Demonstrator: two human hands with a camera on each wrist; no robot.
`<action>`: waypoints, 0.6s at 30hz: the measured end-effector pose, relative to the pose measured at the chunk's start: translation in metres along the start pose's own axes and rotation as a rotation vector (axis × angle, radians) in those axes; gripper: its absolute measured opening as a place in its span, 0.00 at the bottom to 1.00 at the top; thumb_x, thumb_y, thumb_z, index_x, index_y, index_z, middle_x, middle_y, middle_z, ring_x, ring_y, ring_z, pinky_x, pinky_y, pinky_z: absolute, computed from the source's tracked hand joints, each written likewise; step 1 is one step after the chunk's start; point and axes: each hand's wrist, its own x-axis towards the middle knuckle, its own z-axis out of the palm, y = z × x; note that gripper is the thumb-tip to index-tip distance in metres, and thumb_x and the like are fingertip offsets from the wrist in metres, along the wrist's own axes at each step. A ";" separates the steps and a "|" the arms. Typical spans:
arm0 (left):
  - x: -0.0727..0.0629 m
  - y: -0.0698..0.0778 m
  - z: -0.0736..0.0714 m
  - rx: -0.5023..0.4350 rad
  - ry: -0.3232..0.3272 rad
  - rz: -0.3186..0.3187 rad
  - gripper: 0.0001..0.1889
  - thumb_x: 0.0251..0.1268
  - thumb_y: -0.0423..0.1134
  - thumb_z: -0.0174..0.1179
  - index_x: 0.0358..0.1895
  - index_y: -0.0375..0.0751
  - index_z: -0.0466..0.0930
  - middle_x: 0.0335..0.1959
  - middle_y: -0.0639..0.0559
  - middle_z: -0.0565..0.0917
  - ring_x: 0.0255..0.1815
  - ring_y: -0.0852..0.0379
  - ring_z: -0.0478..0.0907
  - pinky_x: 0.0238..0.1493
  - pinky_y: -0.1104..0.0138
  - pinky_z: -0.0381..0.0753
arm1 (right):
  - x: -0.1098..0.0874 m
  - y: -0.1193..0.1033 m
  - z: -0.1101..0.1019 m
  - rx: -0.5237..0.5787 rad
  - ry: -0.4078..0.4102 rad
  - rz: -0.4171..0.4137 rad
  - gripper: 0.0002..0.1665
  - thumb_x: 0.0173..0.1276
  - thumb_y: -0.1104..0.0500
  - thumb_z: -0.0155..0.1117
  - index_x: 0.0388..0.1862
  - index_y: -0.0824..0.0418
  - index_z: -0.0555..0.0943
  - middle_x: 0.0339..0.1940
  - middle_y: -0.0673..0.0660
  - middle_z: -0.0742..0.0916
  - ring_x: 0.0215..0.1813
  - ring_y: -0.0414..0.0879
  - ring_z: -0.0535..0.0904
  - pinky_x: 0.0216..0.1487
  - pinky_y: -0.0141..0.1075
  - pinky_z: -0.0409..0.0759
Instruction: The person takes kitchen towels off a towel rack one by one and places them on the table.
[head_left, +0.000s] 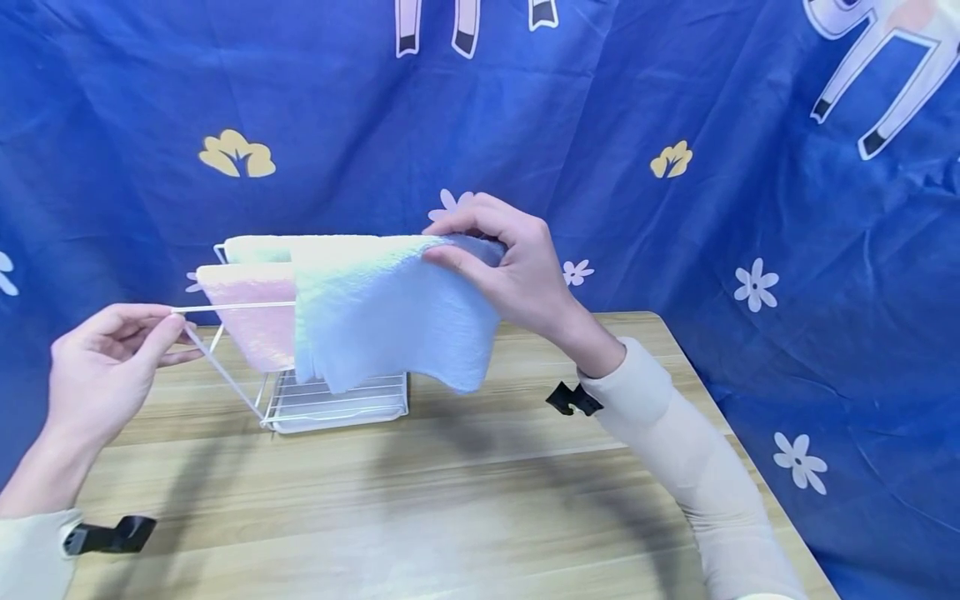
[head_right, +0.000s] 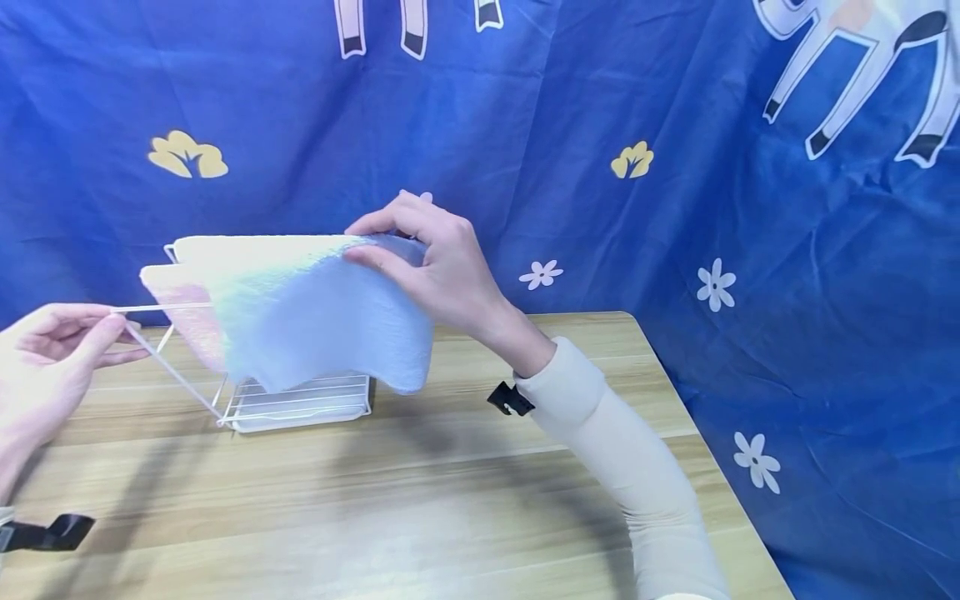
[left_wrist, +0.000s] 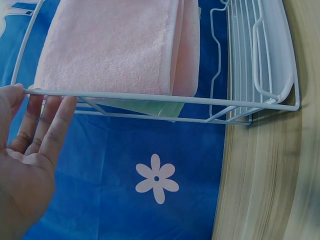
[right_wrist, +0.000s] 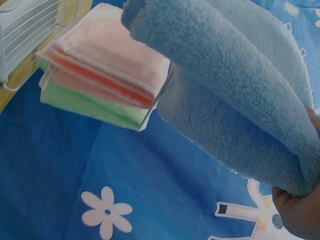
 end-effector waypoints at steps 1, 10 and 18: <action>0.000 0.000 0.000 0.005 -0.001 0.000 0.08 0.69 0.16 0.59 0.46 0.23 0.84 0.34 0.51 0.93 0.30 0.62 0.92 0.32 0.72 0.94 | -0.003 0.001 -0.002 -0.004 0.001 0.005 0.09 0.61 0.69 0.80 0.40 0.68 0.90 0.36 0.60 0.90 0.42 0.43 0.84 0.50 0.31 0.90; -0.001 -0.001 -0.003 0.041 0.006 0.003 0.08 0.70 0.17 0.59 0.47 0.23 0.84 0.35 0.52 0.93 0.32 0.64 0.92 0.33 0.73 0.94 | -0.024 0.007 -0.026 -0.106 0.001 0.046 0.07 0.63 0.67 0.80 0.40 0.64 0.91 0.35 0.56 0.91 0.40 0.41 0.84 0.40 0.29 0.84; 0.000 -0.001 -0.001 -0.007 -0.008 0.015 0.08 0.69 0.16 0.59 0.48 0.19 0.82 0.35 0.51 0.93 0.32 0.63 0.92 0.34 0.72 0.95 | -0.049 0.019 -0.052 -0.196 0.000 0.104 0.07 0.63 0.67 0.80 0.40 0.62 0.91 0.35 0.55 0.91 0.39 0.39 0.85 0.40 0.26 0.85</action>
